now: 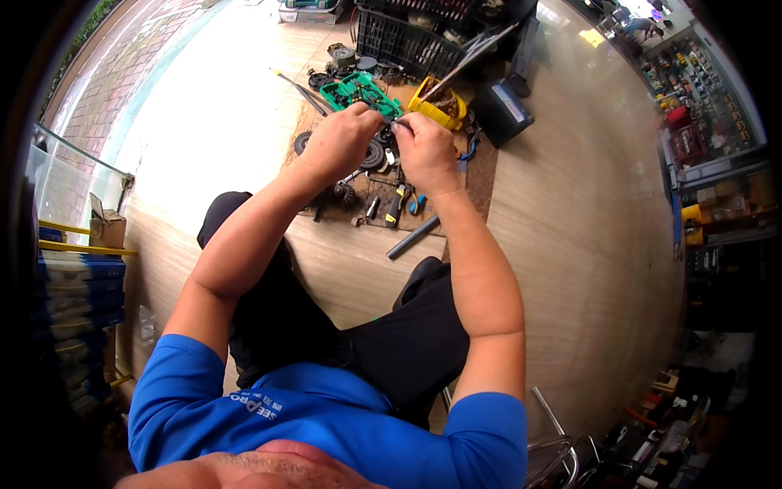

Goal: The person handles a car alternator on a wooden board. They pull a wire by hand, probe the internal components with a screwdriver, and turn the assembly over to examine different sides.

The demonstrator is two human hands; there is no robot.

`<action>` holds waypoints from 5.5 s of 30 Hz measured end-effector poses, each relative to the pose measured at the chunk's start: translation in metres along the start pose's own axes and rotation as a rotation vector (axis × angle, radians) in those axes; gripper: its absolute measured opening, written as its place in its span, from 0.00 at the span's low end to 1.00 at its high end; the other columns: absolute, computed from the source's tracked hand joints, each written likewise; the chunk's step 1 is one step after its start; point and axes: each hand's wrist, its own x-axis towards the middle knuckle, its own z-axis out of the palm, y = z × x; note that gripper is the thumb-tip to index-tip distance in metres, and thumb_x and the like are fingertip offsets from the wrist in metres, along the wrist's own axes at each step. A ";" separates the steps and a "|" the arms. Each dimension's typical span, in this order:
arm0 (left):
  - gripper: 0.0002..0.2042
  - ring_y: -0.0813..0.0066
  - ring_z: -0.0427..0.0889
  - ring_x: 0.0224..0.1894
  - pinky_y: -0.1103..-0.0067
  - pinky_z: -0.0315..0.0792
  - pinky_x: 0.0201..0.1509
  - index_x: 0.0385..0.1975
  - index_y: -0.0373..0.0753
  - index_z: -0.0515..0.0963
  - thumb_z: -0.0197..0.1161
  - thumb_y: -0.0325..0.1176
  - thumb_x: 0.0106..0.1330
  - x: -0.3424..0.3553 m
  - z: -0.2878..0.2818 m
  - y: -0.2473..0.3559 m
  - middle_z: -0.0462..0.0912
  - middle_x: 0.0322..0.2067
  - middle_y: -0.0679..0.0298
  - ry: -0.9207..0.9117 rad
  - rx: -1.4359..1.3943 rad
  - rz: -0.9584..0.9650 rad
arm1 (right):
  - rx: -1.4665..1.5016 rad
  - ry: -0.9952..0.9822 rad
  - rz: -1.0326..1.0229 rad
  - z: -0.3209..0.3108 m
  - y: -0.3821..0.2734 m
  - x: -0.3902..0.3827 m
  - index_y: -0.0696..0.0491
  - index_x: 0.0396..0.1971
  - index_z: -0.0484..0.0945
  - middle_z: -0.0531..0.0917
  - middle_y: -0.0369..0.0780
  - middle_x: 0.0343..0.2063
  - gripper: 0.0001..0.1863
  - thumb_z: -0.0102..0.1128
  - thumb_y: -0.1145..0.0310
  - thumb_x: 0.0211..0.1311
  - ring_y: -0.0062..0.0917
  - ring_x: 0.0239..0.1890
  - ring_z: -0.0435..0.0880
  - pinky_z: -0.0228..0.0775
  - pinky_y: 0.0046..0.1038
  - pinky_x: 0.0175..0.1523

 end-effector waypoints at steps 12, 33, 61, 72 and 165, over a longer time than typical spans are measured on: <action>0.05 0.54 0.80 0.35 0.65 0.75 0.37 0.30 0.36 0.75 0.56 0.22 0.54 0.000 -0.010 0.004 0.77 0.30 0.55 0.026 -0.064 0.071 | -0.007 0.072 -0.032 0.003 0.005 0.001 0.59 0.31 0.80 0.82 0.48 0.26 0.05 0.61 0.72 0.58 0.40 0.29 0.83 0.73 0.33 0.36; 0.05 0.54 0.79 0.34 0.65 0.75 0.38 0.31 0.37 0.74 0.54 0.24 0.56 -0.001 -0.001 0.011 0.76 0.30 0.56 -0.002 -0.035 -0.057 | -0.073 0.097 -0.082 0.001 -0.008 -0.002 0.58 0.29 0.78 0.81 0.48 0.26 0.04 0.62 0.73 0.57 0.42 0.30 0.82 0.73 0.35 0.36; 0.05 0.89 0.69 0.23 0.87 0.65 0.26 0.36 0.34 0.79 0.62 0.28 0.66 0.004 -0.007 0.004 0.76 0.24 0.74 -0.058 -0.992 -0.446 | 0.811 -0.099 0.292 0.006 0.015 -0.001 0.59 0.39 0.81 0.80 0.29 0.27 0.07 0.61 0.74 0.63 0.09 0.28 0.73 0.66 0.14 0.33; 0.08 0.86 0.68 0.22 0.84 0.64 0.24 0.34 0.33 0.79 0.60 0.33 0.68 0.002 -0.017 0.014 0.73 0.19 0.70 0.047 -0.861 -0.349 | 0.760 -0.041 0.179 0.005 0.006 -0.001 0.60 0.39 0.81 0.82 0.31 0.32 0.07 0.62 0.76 0.62 0.11 0.34 0.76 0.69 0.14 0.41; 0.09 0.86 0.69 0.18 0.84 0.64 0.20 0.29 0.35 0.75 0.57 0.33 0.70 -0.001 -0.009 0.018 0.72 0.17 0.72 -0.098 -1.308 -0.515 | 1.137 -0.108 0.348 0.001 0.008 0.004 0.58 0.38 0.80 0.73 0.28 0.18 0.09 0.62 0.68 0.64 0.09 0.17 0.66 0.55 0.13 0.20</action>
